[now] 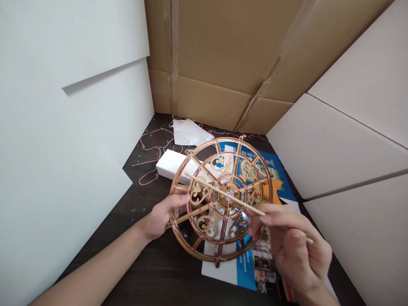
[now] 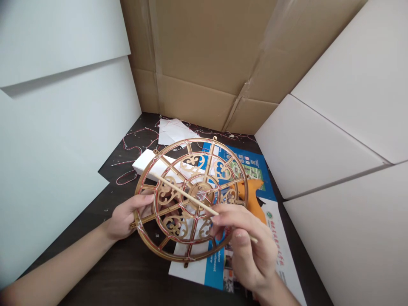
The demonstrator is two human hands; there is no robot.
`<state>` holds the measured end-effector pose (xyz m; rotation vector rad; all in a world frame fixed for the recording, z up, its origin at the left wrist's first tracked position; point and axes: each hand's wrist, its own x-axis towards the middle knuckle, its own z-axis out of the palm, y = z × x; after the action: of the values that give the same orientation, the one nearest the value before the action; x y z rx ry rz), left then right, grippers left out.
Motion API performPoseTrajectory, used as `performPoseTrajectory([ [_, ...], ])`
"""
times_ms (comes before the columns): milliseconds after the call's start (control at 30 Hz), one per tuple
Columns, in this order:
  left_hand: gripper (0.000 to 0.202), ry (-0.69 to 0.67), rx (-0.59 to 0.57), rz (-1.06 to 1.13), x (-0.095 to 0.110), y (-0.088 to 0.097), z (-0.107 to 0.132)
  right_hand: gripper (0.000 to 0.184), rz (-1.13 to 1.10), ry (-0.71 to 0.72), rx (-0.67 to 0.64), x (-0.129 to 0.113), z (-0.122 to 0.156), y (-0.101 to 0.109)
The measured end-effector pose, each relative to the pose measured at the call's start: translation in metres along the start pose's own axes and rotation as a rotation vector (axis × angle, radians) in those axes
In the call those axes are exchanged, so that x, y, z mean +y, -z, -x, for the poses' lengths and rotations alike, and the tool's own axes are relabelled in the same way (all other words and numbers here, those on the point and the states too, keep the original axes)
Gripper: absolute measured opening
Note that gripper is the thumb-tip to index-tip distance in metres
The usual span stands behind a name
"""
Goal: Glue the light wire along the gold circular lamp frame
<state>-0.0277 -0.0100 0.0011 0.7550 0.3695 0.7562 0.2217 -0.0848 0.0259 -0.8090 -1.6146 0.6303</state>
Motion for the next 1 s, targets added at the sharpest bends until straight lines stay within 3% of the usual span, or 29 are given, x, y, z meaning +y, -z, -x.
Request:
performPoseTrajectory([
  [167, 0.033, -0.008, -0.009, 0.008, 0.0001, -0.0011, -0.0009, 0.033, -0.058, -0.030, -0.061, 0.0001, -0.0012, 0.0004],
  [1000, 0.037, -0.001, 0.002, -0.016, -0.0013, 0.0029, -0.0001, 0.030, -0.007, -0.043, -0.090, -0.0011, -0.0016, 0.0036],
])
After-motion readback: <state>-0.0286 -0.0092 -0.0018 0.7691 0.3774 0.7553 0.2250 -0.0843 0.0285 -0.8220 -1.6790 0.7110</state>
